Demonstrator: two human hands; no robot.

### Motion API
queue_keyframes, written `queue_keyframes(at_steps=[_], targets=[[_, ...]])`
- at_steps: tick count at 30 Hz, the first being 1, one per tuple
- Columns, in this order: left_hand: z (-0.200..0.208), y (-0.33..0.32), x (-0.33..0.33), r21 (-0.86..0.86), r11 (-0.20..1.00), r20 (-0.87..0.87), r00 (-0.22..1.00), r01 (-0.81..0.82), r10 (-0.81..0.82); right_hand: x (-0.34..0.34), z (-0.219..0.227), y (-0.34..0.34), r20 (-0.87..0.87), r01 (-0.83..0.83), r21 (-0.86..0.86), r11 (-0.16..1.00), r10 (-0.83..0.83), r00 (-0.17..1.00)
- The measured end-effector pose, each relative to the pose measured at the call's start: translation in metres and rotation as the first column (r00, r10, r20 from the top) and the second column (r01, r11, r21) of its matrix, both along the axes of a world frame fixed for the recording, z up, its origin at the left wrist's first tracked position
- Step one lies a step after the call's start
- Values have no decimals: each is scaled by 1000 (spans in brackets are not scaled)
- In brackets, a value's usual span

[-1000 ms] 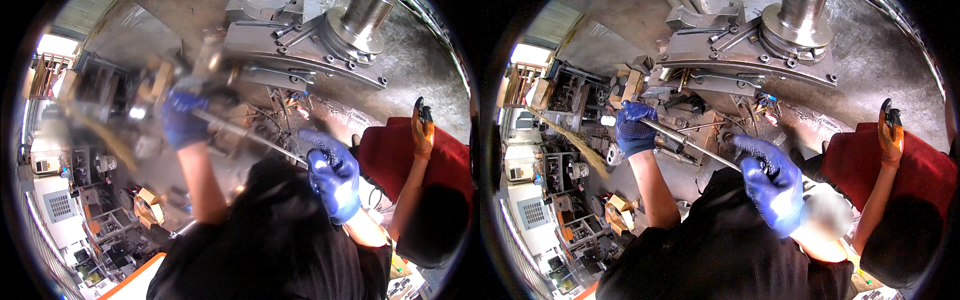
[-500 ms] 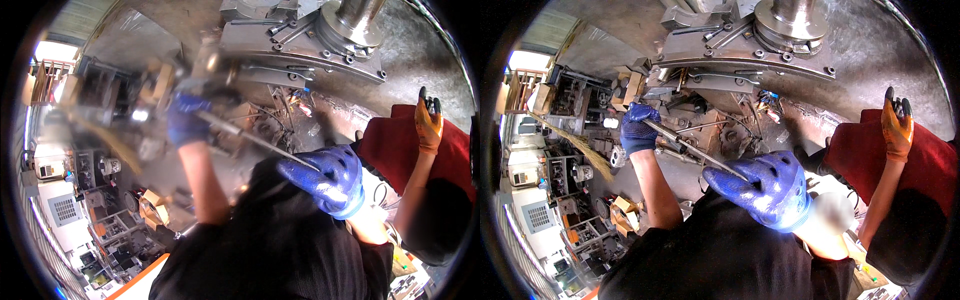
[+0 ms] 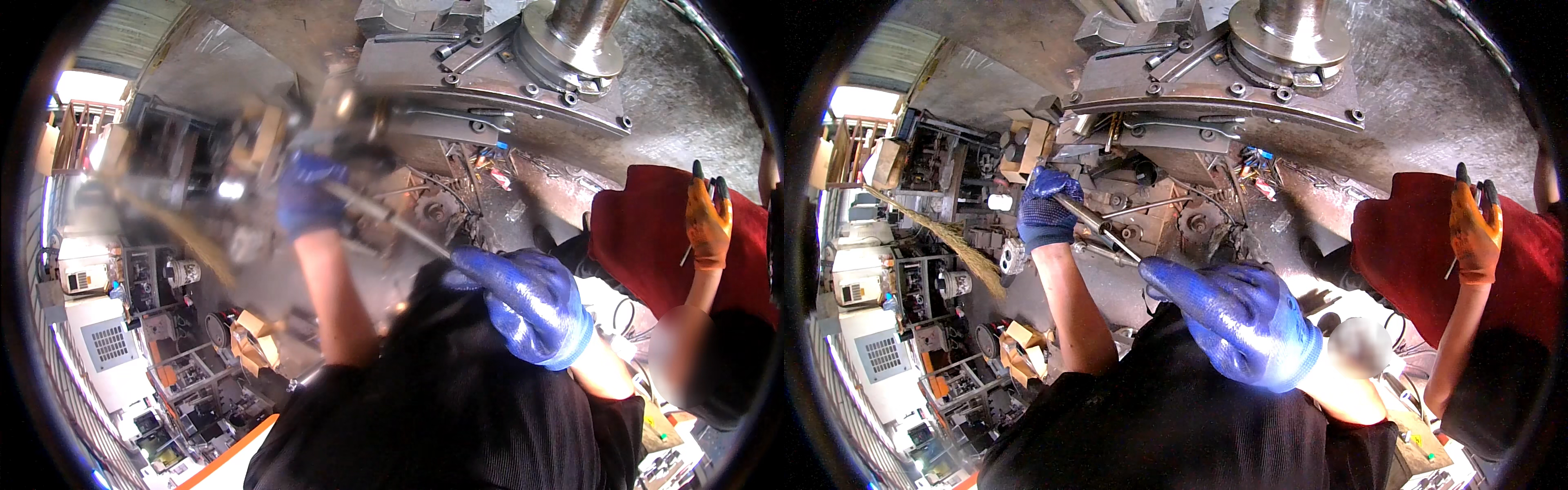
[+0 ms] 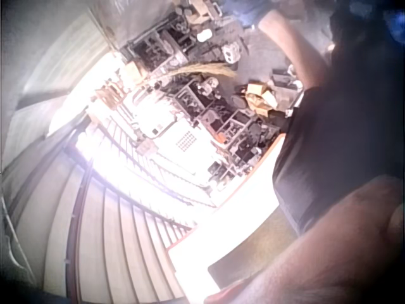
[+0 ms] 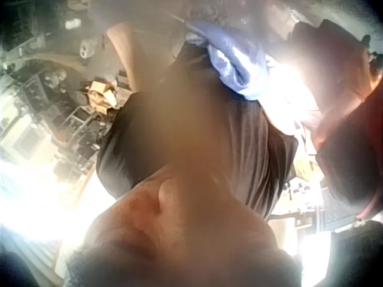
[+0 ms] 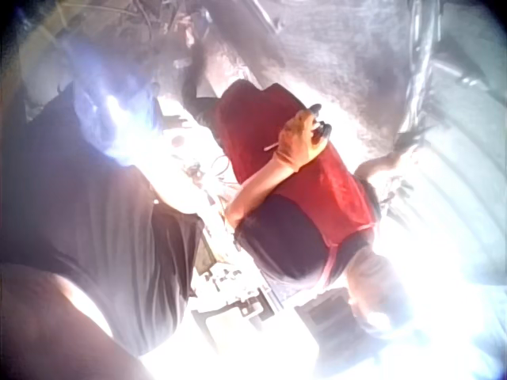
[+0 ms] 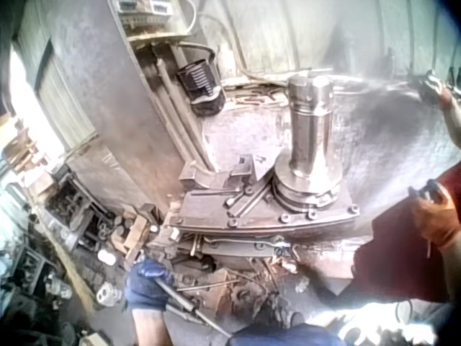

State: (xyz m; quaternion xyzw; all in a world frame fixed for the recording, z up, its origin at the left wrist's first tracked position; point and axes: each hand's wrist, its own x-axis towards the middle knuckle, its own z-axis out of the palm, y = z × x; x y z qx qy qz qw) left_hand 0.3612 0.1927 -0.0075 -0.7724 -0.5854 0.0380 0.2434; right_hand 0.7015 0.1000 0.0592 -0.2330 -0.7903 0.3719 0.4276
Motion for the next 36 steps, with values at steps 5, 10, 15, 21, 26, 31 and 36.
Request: queue_keyframes(at_steps=[5,10,15,21,26,31,36], targets=[[-6,2,-5,10,1000,131,991,20,-21,2,4,1,-214,-159,-295,942,97,972],[-15,-3,-10,29,998,448,893,-48,30,11,8,-9,-272,-176,-508,843,37,961],[-12,-6,-5,-77,997,937,342,-1,73,12,4,-4,-179,-159,-381,911,97,979],[19,-25,34,67,997,811,-584,37,-33,15,-23,-16,115,116,-667,736,-52,992],[40,-40,92,184,968,-109,-975,172,194,-3,-34,-7,175,147,-744,652,-22,984],[6,-66,127,95,954,-23,-958,284,287,-5,-44,-11,128,84,-815,573,38,991],[2,-56,101,-104,969,449,-859,223,245,2,-48,-22,100,42,-692,721,38,994]])
